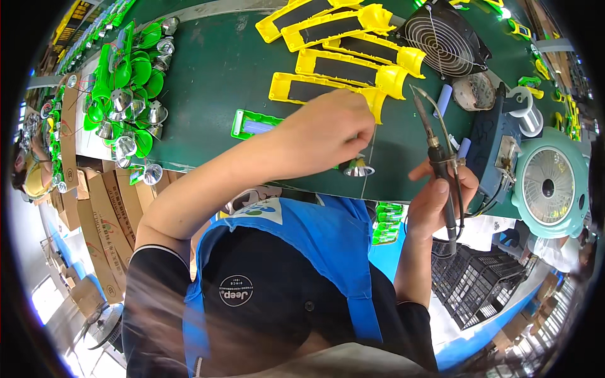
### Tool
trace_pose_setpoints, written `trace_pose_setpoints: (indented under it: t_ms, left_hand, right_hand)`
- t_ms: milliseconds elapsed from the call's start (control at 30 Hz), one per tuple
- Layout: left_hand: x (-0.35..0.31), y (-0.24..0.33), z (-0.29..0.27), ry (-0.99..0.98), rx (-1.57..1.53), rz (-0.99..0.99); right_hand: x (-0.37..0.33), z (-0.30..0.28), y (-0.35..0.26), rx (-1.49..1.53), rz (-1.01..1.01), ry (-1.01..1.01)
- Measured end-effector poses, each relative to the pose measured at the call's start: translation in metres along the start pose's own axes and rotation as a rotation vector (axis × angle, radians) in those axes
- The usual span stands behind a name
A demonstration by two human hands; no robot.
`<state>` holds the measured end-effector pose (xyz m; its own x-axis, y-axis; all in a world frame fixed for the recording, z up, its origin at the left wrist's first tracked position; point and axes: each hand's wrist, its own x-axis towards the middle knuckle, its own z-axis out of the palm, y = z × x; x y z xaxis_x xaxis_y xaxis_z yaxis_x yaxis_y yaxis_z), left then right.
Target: Soldering internal wiring and batteries for flashlight units on an industrial assembly line.
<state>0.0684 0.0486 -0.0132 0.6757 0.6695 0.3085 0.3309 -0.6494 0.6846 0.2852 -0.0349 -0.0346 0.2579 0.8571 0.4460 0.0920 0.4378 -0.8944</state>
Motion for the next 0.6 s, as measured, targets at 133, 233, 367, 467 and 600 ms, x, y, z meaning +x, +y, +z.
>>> trace_pose_setpoints:
  t_ms: [133,233,367,467,600]
  left_hand:
    - [-0.020,0.000,-0.031,0.177,-0.737,-0.523]
    - [-0.032,-0.008,-0.038,0.302,-0.792,-0.544]
    - [-0.044,-0.011,-0.048,0.323,-0.640,-0.626]
    - [-0.038,-0.015,-0.059,0.133,-0.322,-0.677]
    - [-0.030,-0.038,-0.059,0.086,0.087,-0.260]
  right_hand:
    - [0.034,0.041,0.006,0.046,-0.188,-0.275]
    - [0.053,0.067,0.035,-0.161,-0.247,-0.421]
    - [0.046,0.061,0.044,-0.289,-0.330,-0.449]
    - [0.028,0.035,0.042,-0.253,-0.184,-0.392]
    - [0.023,0.034,0.010,-0.070,0.207,-0.183]
